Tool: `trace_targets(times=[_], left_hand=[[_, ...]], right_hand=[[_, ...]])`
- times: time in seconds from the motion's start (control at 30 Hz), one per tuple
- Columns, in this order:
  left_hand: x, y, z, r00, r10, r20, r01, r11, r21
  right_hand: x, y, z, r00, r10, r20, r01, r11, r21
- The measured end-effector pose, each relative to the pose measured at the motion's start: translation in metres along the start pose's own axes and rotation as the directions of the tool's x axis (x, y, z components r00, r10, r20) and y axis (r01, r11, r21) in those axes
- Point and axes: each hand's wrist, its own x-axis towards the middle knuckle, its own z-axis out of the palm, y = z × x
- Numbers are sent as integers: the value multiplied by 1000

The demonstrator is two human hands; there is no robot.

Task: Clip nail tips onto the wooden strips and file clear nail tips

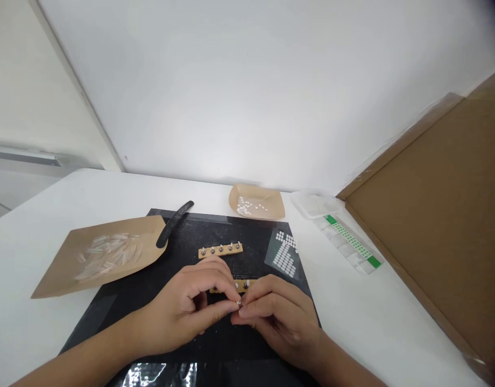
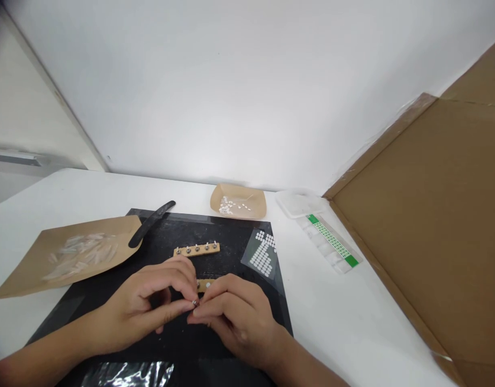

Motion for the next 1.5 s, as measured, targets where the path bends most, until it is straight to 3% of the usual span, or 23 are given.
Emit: trace_targets(times=[0.27, 0.5, 0.87, 1.17, 1.5], left_hand=[[2, 3, 1, 953, 300, -32, -286, 932, 222], [5, 1, 6, 856, 512, -66, -455, 809, 372], [12, -3, 1, 919, 389, -62, -379, 916, 130], [9, -7, 8, 944, 323, -62, -313, 940, 138], [10, -7, 10, 935, 341, -96, -328, 936, 131]], right_hand=[[-1, -2, 3, 999, 13, -32, -13, 1000, 3], [0, -2, 9, 996, -33, -80, 32, 999, -11], [-1, -7, 0, 998, 42, 44, -43, 999, 10], [-7, -3, 4, 998, 32, 45, -36, 996, 78], [-9, -4, 5, 999, 47, 24, -49, 995, 90]])
